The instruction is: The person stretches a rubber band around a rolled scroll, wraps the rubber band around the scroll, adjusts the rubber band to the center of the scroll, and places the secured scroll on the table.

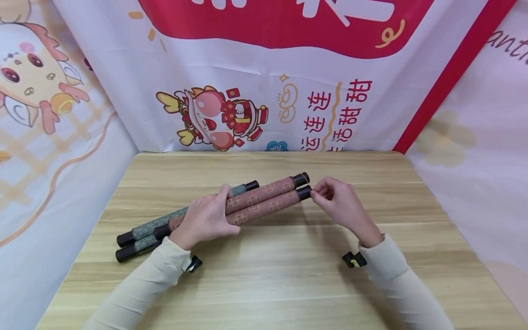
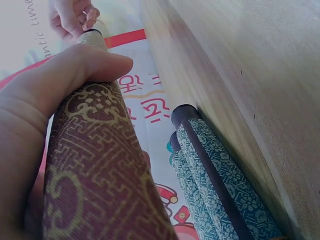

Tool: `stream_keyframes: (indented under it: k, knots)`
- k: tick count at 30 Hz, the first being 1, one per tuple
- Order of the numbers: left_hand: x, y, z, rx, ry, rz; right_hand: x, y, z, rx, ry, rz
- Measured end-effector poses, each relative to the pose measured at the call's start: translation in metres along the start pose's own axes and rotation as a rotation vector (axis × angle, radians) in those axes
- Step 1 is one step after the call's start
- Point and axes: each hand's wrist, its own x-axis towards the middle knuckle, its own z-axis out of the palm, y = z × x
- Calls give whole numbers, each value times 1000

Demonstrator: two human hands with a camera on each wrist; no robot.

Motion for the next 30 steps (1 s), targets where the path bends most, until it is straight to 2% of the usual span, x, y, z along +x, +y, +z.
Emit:
stream_keyframes:
  k: [7,12,16,21,27,30]
  knots:
    - [0,2,2,0,13,-15,-3,-3,2,-8,32,24]
    - [0,8,3,30,15,16,-4,-11,2,-28,30,23]
    - [-1,13,5,85,23,57,-3,-16,2,-51,43,26]
    - [-2,21,9,203,44,125,0,-18,1,-95,44,33]
    - [-3,29,14,333,122,242,1,-19,0,-147,-14,43]
    - [-3,31,16,368,163,278,1,-20,0,-155,-47,26]
